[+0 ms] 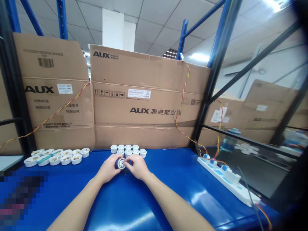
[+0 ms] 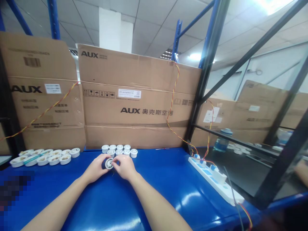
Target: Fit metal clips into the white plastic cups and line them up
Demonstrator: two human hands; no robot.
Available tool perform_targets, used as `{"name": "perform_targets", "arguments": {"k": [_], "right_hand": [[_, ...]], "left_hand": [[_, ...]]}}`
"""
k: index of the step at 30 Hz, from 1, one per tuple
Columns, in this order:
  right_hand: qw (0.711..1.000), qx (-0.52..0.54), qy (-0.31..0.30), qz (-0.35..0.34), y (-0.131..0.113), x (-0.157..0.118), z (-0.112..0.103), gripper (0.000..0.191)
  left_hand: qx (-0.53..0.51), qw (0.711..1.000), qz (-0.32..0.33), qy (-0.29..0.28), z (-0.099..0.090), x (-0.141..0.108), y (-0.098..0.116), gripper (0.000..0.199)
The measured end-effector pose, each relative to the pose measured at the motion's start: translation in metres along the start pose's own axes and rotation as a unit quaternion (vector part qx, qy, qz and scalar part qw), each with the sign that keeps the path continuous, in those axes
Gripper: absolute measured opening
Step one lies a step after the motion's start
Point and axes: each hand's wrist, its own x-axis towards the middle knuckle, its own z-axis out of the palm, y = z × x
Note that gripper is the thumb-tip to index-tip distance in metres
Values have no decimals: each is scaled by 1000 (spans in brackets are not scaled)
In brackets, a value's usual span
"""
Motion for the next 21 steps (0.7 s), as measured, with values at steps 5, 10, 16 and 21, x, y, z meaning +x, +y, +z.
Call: {"name": "perform_targets", "arguments": {"k": [5, 10, 16, 21], "right_hand": [[1000, 2, 3, 0, -1, -1, 0, 7], [1000, 8, 10, -2, -2, -1, 0, 6], [1000, 29, 10, 2, -2, -1, 1, 5], [995, 95, 6, 43, 0, 1, 3, 3]], "left_hand": [[9, 1000, -9, 5, 0, 0, 1, 36], [9, 1000, -13, 0, 0, 0, 4, 37], [6, 1000, -10, -7, 1, 0, 9, 37], [-5, 1000, 5, -8, 1, 0, 11, 35]]}}
